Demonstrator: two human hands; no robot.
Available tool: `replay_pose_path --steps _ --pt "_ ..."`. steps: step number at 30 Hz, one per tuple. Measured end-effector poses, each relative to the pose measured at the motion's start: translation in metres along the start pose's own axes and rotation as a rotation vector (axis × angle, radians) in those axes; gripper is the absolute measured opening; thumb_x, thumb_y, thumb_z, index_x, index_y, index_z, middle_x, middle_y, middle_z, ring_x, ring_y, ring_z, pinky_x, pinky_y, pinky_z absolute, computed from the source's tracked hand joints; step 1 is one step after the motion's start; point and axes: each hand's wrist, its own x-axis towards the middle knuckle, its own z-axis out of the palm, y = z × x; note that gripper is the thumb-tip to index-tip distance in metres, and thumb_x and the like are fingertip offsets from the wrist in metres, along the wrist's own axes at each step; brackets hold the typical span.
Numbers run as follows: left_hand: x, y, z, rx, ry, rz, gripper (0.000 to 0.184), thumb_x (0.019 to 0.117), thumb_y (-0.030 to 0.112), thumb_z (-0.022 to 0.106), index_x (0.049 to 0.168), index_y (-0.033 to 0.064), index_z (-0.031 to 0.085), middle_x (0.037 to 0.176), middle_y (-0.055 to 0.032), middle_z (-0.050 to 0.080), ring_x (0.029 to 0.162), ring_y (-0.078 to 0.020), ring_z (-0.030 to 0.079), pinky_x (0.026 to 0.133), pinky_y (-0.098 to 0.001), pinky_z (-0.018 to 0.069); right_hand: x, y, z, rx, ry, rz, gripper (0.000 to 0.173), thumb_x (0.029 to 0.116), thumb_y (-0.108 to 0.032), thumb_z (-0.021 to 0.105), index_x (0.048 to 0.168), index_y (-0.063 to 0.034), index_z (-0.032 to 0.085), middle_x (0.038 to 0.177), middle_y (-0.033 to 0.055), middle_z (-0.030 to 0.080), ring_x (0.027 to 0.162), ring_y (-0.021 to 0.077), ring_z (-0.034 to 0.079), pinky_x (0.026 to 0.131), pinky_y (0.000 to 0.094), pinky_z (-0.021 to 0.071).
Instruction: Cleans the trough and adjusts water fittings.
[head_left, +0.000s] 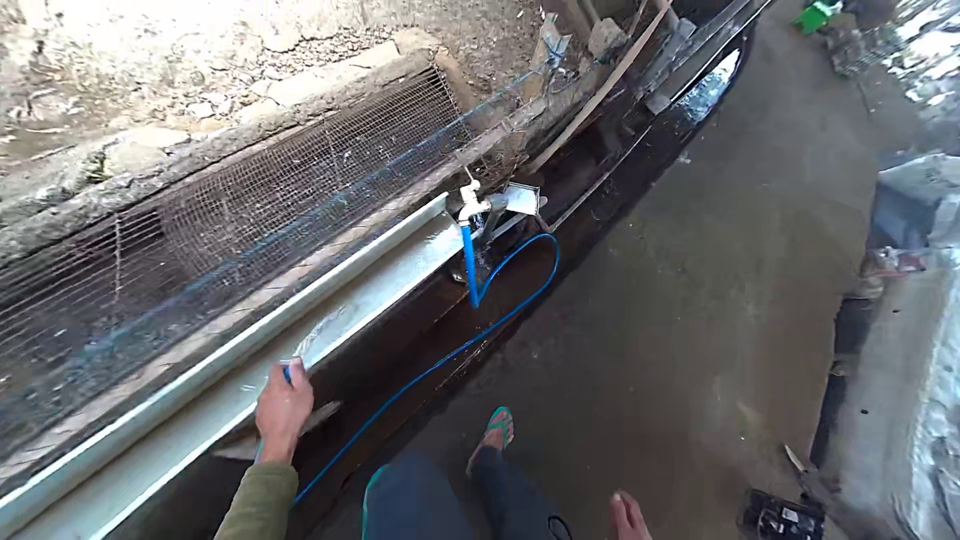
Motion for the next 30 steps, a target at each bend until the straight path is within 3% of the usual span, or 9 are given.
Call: replay_pose_path --steps 3,8,14,18,23,25,30 --pt "-0.028 0.051 0.050 -0.069 0.012 -0.074 0.059 0.1124 0.042 0.031 0.138 -0.0081 0.052 0.120 -0.0384 0.062 0.119 -0.0543 0.059 0.100 -0.0694 0.0434 0.078 -0.067 -0.036 0.120 0.068 -0.099 0.050 0.1123 -0.031 0.040 0.151 -0.0003 0.042 0.137 0.0281 0.058 0.117 0.0396 0.065 0.094 0.0562 0.0554" --pt "-0.049 0.106 0.151 -0.192 0.016 -0.125 0.054 0.1123 0.038 0.036 0.134 -0.0080 0.054 0.114 -0.0357 0.065 0.112 -0.0506 0.063 0.098 -0.0650 0.0461 0.173 -0.244 -0.041 0.097 -0.051 -0.317 0.044 0.1113 -0.027 0.045 0.147 -0.0020 0.049 0.138 0.0228 0.060 0.120 0.0334 0.065 0.097 0.0505 0.0559" --pt "-0.061 0.143 0.256 -0.259 -0.080 -0.216 0.053 0.1127 0.035 0.036 0.136 -0.0108 0.050 0.108 -0.0383 0.065 0.106 -0.0532 0.065 0.094 -0.0661 0.0489 0.289 -0.439 0.018 -0.161 -0.283 -0.500 0.044 0.1112 -0.027 0.044 0.150 -0.0043 0.047 0.142 0.0209 0.058 0.123 0.0315 0.064 0.101 0.0503 0.0535" --pt "-0.055 0.157 0.336 -0.172 -0.215 -0.241 0.053 0.1122 0.036 0.038 0.132 -0.0111 0.053 0.109 -0.0359 0.065 0.105 -0.0509 0.066 0.094 -0.0653 0.0495 0.386 -0.540 0.063 -0.301 -0.237 -0.558 0.045 0.1103 -0.026 0.046 0.148 -0.0011 0.047 0.140 0.0228 0.059 0.125 0.0327 0.062 0.105 0.0491 0.0505" --pt "-0.045 0.183 0.388 -0.216 -0.478 -0.231 0.050 0.1115 0.032 0.036 0.135 -0.0095 0.051 0.123 -0.0322 0.061 0.115 -0.0437 0.062 0.101 -0.0594 0.0478 0.495 -0.628 0.112 -0.613 -0.101 -0.891 0.063 0.1048 -0.032 0.057 0.157 -0.0026 0.036 0.149 0.0310 0.049 0.137 0.0523 0.046 0.111 0.0686 0.0384" --pt "-0.044 0.188 0.403 -0.310 -0.521 -0.234 0.046 0.1102 0.024 0.032 0.137 -0.0092 0.048 0.130 -0.0315 0.057 0.121 -0.0409 0.059 0.105 -0.0549 0.0453 0.515 -0.652 0.127 -0.713 -0.099 -0.931 0.072 0.1018 -0.036 0.062 0.160 -0.0066 0.032 0.153 0.0312 0.044 0.140 0.0569 0.038 0.107 0.0754 0.0352" --pt "-0.042 0.211 0.423 -0.327 -0.590 -0.227 0.046 0.1121 0.025 0.033 0.141 -0.0074 0.046 0.138 -0.0298 0.052 0.128 -0.0389 0.055 0.110 -0.0503 0.0433 0.546 -0.679 0.143 -0.897 -0.099 -0.877 0.071 0.0948 -0.038 0.072 0.155 -0.0127 0.044 0.150 0.0295 0.047 0.141 0.0574 0.035 0.099 0.0830 0.0300"
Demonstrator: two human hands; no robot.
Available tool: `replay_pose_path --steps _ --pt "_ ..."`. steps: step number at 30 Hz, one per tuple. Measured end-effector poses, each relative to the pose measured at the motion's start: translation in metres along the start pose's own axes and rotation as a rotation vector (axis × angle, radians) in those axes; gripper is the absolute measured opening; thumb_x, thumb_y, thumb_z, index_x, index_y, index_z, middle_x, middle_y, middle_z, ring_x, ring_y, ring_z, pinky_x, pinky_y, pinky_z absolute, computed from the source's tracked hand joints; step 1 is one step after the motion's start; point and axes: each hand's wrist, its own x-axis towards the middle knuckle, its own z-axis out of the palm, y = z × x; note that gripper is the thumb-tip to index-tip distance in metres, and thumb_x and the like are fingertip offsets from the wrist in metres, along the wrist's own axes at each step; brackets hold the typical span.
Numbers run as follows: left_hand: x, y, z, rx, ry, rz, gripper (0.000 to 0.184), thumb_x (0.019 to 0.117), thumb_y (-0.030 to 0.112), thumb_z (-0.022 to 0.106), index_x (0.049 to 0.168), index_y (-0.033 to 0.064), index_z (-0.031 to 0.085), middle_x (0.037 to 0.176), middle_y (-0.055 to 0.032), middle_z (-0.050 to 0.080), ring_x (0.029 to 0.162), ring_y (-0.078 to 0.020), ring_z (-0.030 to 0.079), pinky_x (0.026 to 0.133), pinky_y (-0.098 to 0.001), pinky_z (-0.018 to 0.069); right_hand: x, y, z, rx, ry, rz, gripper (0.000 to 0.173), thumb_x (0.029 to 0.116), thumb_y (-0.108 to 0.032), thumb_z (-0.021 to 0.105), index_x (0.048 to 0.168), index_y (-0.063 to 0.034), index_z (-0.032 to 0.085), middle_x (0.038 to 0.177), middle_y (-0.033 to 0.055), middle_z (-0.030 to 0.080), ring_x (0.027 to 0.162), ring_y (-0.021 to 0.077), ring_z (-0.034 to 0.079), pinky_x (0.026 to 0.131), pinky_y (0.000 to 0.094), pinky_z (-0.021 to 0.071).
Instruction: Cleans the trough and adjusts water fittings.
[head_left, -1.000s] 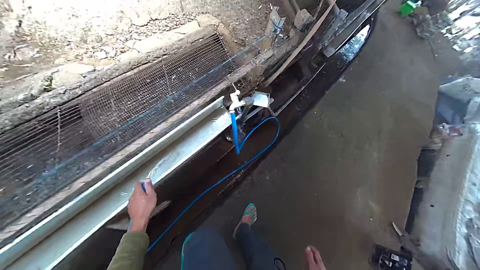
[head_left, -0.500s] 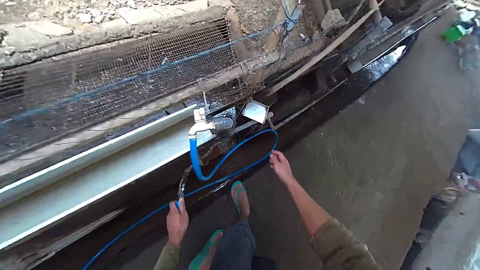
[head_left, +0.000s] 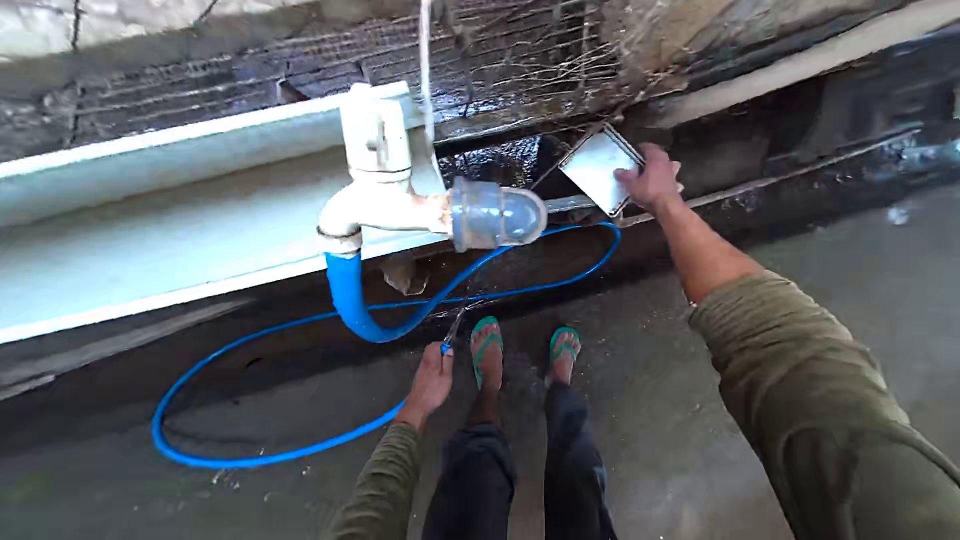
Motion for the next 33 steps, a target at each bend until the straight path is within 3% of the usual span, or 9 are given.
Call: replay_pose_path --steps 3,6,10,13,16,20,28,31,33 --pt "-0.003 0.015 0.009 0.039 -0.038 -0.026 0.046 0.1124 0.028 0.037 0.143 -0.0039 0.048 0.142 -0.0271 0.053 0.130 -0.0373 0.055 0.112 -0.0495 0.0427 -0.020 0.004 -0.013 0.082 -0.053 -0.032 0.050 0.0971 -0.031 0.071 0.140 -0.0080 0.057 0.128 0.0292 0.063 0.120 0.0502 0.059 0.095 0.0744 0.0441" --pt "-0.008 0.034 0.017 0.008 -0.029 -0.001 0.045 0.1115 0.028 0.040 0.144 -0.0011 0.051 0.143 -0.0246 0.055 0.130 -0.0362 0.057 0.112 -0.0503 0.0432 -0.090 0.003 -0.026 0.198 -0.090 -0.039 0.045 0.1061 -0.027 0.055 0.144 -0.0050 0.044 0.118 0.0260 0.064 0.099 0.0379 0.068 0.085 0.0599 0.0557" --pt "-0.011 0.061 0.035 -0.045 0.000 0.060 0.047 0.1110 0.031 0.041 0.144 0.0000 0.054 0.143 -0.0237 0.056 0.135 -0.0357 0.054 0.116 -0.0513 0.0395 -0.185 0.012 0.041 0.373 -0.211 0.029 0.046 0.1081 -0.013 0.046 0.148 0.0043 0.033 0.129 0.0258 0.059 0.107 0.0295 0.068 0.089 0.0467 0.0591" --pt "0.000 0.083 0.054 -0.031 0.001 0.087 0.048 0.1108 0.035 0.040 0.144 0.0038 0.056 0.145 -0.0208 0.056 0.142 -0.0351 0.047 0.121 -0.0540 0.0286 -0.218 0.017 0.123 0.612 -0.377 0.154 0.052 0.1065 -0.004 0.046 0.155 -0.0012 0.026 0.133 0.0264 0.057 0.105 0.0316 0.069 0.083 0.0473 0.0618" --pt "0.003 0.105 0.064 -0.030 0.000 0.079 0.046 0.1108 0.033 0.042 0.140 0.0016 0.058 0.139 -0.0231 0.060 0.135 -0.0372 0.053 0.117 -0.0530 0.0369 -0.218 0.003 0.171 0.855 -0.469 0.366 0.050 0.1044 0.002 0.048 0.152 -0.0035 0.035 0.133 0.0267 0.056 0.104 0.0334 0.069 0.081 0.0467 0.0625" --pt "0.008 0.124 0.070 -0.026 -0.044 0.007 0.046 0.1111 0.033 0.042 0.142 0.0028 0.057 0.140 -0.0231 0.058 0.132 -0.0377 0.056 0.111 -0.0551 0.0422 -0.191 -0.006 0.193 0.938 -0.401 0.495 0.043 0.1066 -0.008 0.054 0.147 -0.0016 0.040 0.127 0.0276 0.058 0.097 0.0346 0.069 0.077 0.0469 0.0610" --pt "0.027 0.136 0.083 -0.026 -0.117 -0.004 0.045 0.1116 0.033 0.040 0.141 0.0029 0.056 0.138 -0.0230 0.058 0.131 -0.0370 0.056 0.109 -0.0547 0.0440 -0.157 0.016 0.210 0.718 -0.500 0.306 0.062 0.1038 0.002 0.050 0.158 -0.0092 0.022 0.134 0.0287 0.055 0.104 0.0373 0.069 0.080 0.0513 0.0620" --pt "0.031 0.142 0.087 -0.033 -0.122 -0.010 0.045 0.1117 0.033 0.040 0.141 0.0033 0.056 0.139 -0.0225 0.058 0.131 -0.0368 0.056 0.109 -0.0547 0.0443 -0.156 0.012 0.202 0.168 -0.519 0.085 0.056 0.1064 -0.012 0.050 0.159 -0.0058 0.032 0.137 0.0277 0.060 0.124 0.0376 0.061 0.105 0.0508 0.0498" --pt "0.034 0.146 0.087 -0.040 -0.112 -0.035 0.045 0.1115 0.033 0.040 0.141 0.0041 0.056 0.140 -0.0223 0.058 0.131 -0.0367 0.056 0.108 -0.0547 0.0447 -0.159 0.013 0.198 -0.282 -0.528 -0.202 0.055 0.1063 -0.016 0.047 0.160 -0.0143 0.037 0.144 0.0198 0.059 0.133 0.0361 0.058 0.111 0.0539 0.0438"
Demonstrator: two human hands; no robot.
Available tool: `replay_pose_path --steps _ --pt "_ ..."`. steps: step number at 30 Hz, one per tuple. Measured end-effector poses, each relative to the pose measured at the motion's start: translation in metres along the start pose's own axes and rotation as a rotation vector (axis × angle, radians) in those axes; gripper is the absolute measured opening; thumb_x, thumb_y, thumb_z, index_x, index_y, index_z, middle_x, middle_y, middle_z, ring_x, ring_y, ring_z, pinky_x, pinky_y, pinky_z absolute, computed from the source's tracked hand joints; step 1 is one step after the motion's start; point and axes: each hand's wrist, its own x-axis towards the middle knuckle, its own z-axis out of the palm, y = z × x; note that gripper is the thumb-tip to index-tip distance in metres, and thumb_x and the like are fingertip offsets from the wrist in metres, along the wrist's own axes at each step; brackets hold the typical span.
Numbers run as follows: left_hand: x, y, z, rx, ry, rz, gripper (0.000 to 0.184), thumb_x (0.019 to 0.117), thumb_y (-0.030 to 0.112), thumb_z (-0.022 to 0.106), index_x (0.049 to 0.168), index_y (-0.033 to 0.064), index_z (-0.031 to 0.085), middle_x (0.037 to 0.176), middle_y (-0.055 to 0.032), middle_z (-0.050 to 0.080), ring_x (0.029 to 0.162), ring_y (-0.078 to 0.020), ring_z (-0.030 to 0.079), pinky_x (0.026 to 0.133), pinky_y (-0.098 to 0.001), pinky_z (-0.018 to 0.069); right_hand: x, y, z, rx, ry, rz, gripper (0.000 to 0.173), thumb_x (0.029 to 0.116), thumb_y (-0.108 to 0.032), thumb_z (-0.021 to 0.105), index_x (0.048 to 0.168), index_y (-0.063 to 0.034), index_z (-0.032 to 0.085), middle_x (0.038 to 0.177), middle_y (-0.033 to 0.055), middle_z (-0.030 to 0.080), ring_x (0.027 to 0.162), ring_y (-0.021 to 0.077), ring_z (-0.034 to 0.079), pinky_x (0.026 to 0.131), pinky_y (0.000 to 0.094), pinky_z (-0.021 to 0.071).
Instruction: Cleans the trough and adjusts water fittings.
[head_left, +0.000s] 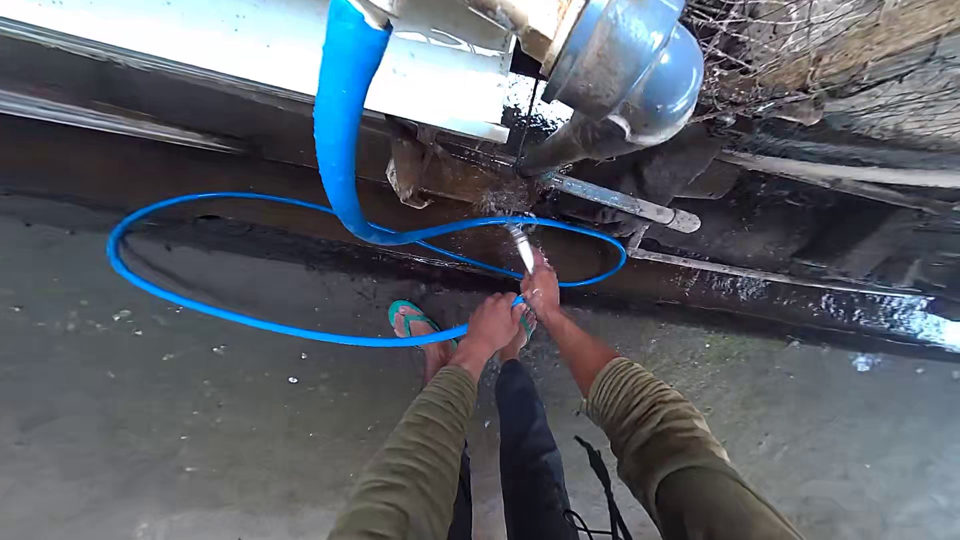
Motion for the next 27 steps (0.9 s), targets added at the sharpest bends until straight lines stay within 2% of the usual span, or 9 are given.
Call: replay_pose_path --steps 2,4,8,10,12,14,16,23,27 --pt "0.004 0.001 -0.001 -0.005 0.014 -0.032 0.044 0.1115 0.033 0.040 0.140 0.0033 0.058 0.139 -0.0226 0.058 0.131 -0.0364 0.056 0.108 -0.0538 0.0450 0.000 0.010 0.006 -0.286 0.013 -0.211 0.060 0.1032 -0.009 0.048 0.161 -0.0241 0.038 0.165 0.0137 0.036 0.153 0.0332 0.034 0.122 0.0625 0.0227" --pt "0.008 0.001 -0.002 -0.007 0.023 -0.073 0.044 0.1115 0.034 0.040 0.138 0.0032 0.058 0.139 -0.0225 0.058 0.131 -0.0360 0.057 0.108 -0.0536 0.0457 0.003 0.020 0.007 -0.453 0.029 -0.400 0.063 0.1024 -0.005 0.049 0.160 -0.0295 0.040 0.170 0.0096 0.025 0.159 0.0337 0.017 0.121 0.0733 0.0066" --pt "0.013 0.001 -0.004 -0.008 0.045 -0.094 0.045 0.1116 0.034 0.039 0.137 0.0024 0.059 0.137 -0.0227 0.059 0.130 -0.0363 0.058 0.107 -0.0542 0.0462 0.009 0.025 0.001 -0.583 0.014 -0.609 0.060 0.1015 0.000 0.049 0.155 -0.0272 0.048 0.170 0.0038 0.028 0.159 0.0333 0.013 0.115 0.0808 0.0008" --pt "0.016 0.003 -0.004 0.000 0.042 -0.084 0.045 0.1116 0.034 0.040 0.138 0.0022 0.058 0.137 -0.0233 0.059 0.129 -0.0368 0.058 0.107 -0.0537 0.0463 0.011 0.017 -0.003 -0.552 -0.058 -0.531 0.058 0.1034 -0.004 0.049 0.156 -0.0264 0.046 0.170 0.0025 0.028 0.160 0.0314 0.013 0.118 0.0774 0.0003" --pt "0.020 0.004 0.000 -0.002 0.049 -0.072 0.045 0.1114 0.033 0.040 0.139 0.0027 0.058 0.138 -0.0240 0.058 0.129 -0.0371 0.058 0.107 -0.0532 0.0458 0.013 0.003 -0.010 -0.335 -0.152 -0.284 0.055 0.1052 -0.011 0.049 0.158 -0.0242 0.043 0.166 0.0028 0.038 0.156 0.0274 0.027 0.124 0.0639 0.0162" --pt "0.026 0.004 0.003 -0.014 0.080 -0.062 0.044 0.1112 0.032 0.041 0.141 0.0037 0.057 0.139 -0.0242 0.057 0.129 -0.0373 0.057 0.108 -0.0530 0.0456 0.020 -0.006 -0.015 0.107 -0.127 -0.024 0.046 0.1084 -0.016 0.048 0.154 -0.0111 0.045 0.143 0.0198 0.059 0.134 0.0363 0.056 0.112 0.0559 0.0424" --pt "0.037 0.000 0.006 -0.023 0.104 -0.053 0.045 0.1113 0.032 0.041 0.144 0.0046 0.056 0.140 -0.0242 0.057 0.130 -0.0379 0.057 0.109 -0.0535 0.0450 0.029 -0.008 -0.008 0.575 -0.062 0.181 0.044 0.1113 -0.023 0.046 0.151 -0.0041 0.043 0.130 0.0291 0.061 0.114 0.0385 0.065 0.095 0.0520 0.0542" --pt "0.101 -0.035 0.001 -0.082 0.314 -0.093 0.052 0.1101 0.035 0.045 0.149 0.0016 0.048 0.143 -0.0297 0.052 0.131 -0.0462 0.053 0.107 -0.0608 0.0447 0.018 0.003 -0.005 1.245 0.091 0.250 0.050 0.1007 0.006 0.049 0.148 -0.0042 0.037 0.129 0.0241 0.056 0.107 0.0323 0.063 0.086 0.0486 0.0562" --pt "0.097 -0.028 0.015 -0.530 0.413 -0.131 0.062 0.1110 0.042 0.036 0.154 -0.0021 0.041 0.150 -0.0296 0.047 0.140 -0.0423 0.046 0.116 -0.0572 0.0372 -0.002 0.024 0.006 1.418 0.184 0.135 0.056 0.1013 0.007 0.045 0.153 -0.0068 0.029 0.135 0.0233 0.053 0.112 0.0306 0.063 0.089 0.0478 0.0575"
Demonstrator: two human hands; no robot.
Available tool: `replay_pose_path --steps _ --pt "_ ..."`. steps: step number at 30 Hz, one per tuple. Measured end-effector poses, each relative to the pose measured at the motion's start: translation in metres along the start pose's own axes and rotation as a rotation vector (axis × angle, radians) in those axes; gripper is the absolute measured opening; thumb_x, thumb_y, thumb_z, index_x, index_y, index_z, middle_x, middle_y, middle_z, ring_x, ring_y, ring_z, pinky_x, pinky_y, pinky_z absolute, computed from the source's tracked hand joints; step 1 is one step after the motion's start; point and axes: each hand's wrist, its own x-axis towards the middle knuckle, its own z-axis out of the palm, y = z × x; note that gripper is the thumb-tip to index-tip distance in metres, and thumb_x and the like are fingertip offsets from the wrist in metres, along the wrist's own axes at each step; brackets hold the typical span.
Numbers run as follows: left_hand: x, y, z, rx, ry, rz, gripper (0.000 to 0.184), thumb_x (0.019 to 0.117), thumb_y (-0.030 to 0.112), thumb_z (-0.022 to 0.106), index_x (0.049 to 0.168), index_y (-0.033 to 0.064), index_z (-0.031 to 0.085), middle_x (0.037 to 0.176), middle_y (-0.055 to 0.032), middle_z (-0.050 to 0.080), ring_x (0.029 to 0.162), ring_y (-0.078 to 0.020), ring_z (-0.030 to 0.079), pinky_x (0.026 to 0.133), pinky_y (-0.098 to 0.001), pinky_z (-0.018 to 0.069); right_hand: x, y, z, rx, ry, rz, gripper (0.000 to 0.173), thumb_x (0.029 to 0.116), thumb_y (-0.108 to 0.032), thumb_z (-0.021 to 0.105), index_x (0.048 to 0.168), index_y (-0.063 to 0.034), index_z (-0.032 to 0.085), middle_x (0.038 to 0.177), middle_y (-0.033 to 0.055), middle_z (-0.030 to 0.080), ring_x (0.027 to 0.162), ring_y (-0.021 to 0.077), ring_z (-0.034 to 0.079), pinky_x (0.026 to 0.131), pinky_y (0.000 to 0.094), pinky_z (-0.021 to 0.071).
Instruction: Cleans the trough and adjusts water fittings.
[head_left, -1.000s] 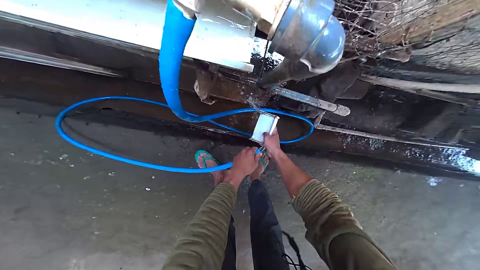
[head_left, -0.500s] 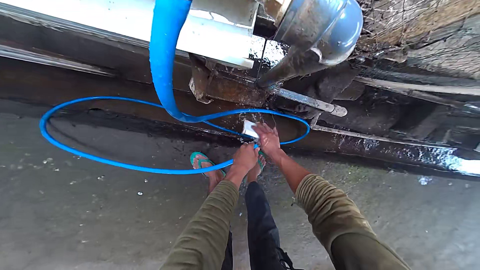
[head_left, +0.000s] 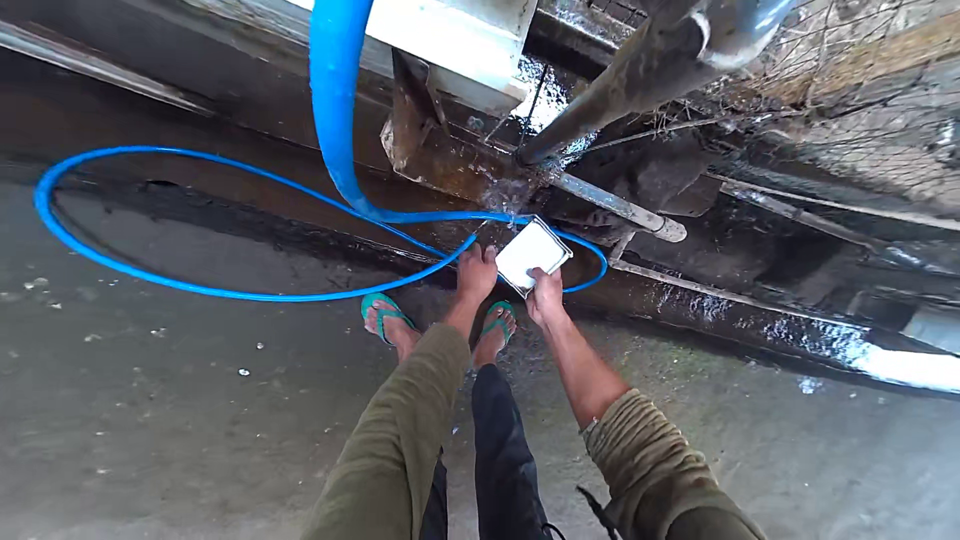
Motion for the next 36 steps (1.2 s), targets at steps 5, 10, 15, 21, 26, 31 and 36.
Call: replay_pose_path --steps 5,10,15,21,26,31,36 --pt "-0.049 0.008 0.020 -0.742 -0.165 -0.172 0.045 0.1119 0.028 0.044 0.148 0.0002 0.042 0.135 -0.0268 0.058 0.115 -0.0340 0.064 0.096 -0.0491 0.0557 -0.057 0.006 -0.012 -0.067 -0.088 -0.177 0.058 0.1045 -0.005 0.054 0.154 0.0005 0.023 0.136 0.0240 0.055 0.117 0.0245 0.064 0.100 0.0403 0.0557" --pt "-0.070 0.013 0.010 -0.680 -0.158 0.148 0.043 0.1120 0.020 0.040 0.148 -0.0033 0.046 0.135 -0.0231 0.062 0.121 -0.0256 0.064 0.106 -0.0436 0.0508 -0.121 -0.052 -0.066 -0.135 -0.467 0.075 0.113 0.0807 -0.081 0.056 0.158 -0.0042 0.024 0.144 0.0156 0.055 0.126 0.0248 0.059 0.096 0.0450 0.0551" --pt "-0.102 0.062 -0.020 -0.312 -0.392 0.509 0.044 0.1108 0.021 0.044 0.148 -0.0012 0.050 0.143 -0.0204 0.059 0.133 -0.0233 0.058 0.116 -0.0402 0.0412 -0.131 -0.109 -0.097 0.127 -0.620 0.434 0.129 0.0530 -0.104 0.054 0.146 -0.0135 0.050 0.125 0.0263 0.069 0.107 0.0475 0.070 0.080 0.0607 0.0612" --pt "-0.126 0.109 -0.050 -0.271 -0.399 0.793 0.041 0.1061 0.018 0.055 0.142 -0.0011 0.058 0.135 -0.0193 0.064 0.125 -0.0205 0.062 0.112 -0.0344 0.0453 -0.125 -0.154 -0.080 0.102 -0.971 0.386 0.068 0.0760 -0.064 0.077 0.124 -0.0164 0.072 0.114 0.0163 0.075 0.100 0.0312 0.074 0.083 0.0496 0.0627" --pt "-0.120 0.124 -0.092 -0.738 -0.122 0.461 0.058 0.1065 0.029 0.045 0.153 -0.0054 0.037 0.136 -0.0239 0.059 0.124 -0.0277 0.059 0.104 -0.0431 0.0491 -0.122 -0.270 -0.035 -0.298 -0.618 0.037 0.061 0.0829 -0.060 0.064 0.121 -0.0125 0.059 0.096 0.0077 0.076 0.080 0.0197 0.075 0.066 0.0366 0.0641" --pt "-0.110 0.162 -0.120 -1.074 -0.016 0.371 0.061 0.1088 0.035 0.034 0.155 -0.0038 0.029 0.155 -0.0234 0.042 0.141 -0.0272 0.046 0.114 -0.0425 0.0408 -0.117 -0.352 0.057 -0.684 -0.622 -0.160 0.039 0.1034 -0.037 0.029 0.115 -0.0147 0.058 0.088 -0.0031 0.073 0.077 0.0065 0.070 0.069 0.0245 0.0604" --pt "-0.102 0.190 -0.132 -1.287 0.047 0.298 0.053 0.1101 0.032 0.037 0.150 -0.0031 0.036 0.153 -0.0205 0.042 0.141 -0.0250 0.043 0.116 -0.0416 0.0377 -0.097 -0.361 0.123 -0.814 -0.684 -0.212 0.042 0.1080 -0.041 0.028 0.122 -0.0131 0.057 0.092 -0.0015 0.067 0.083 0.0069 0.066 0.077 0.0277 0.0569"
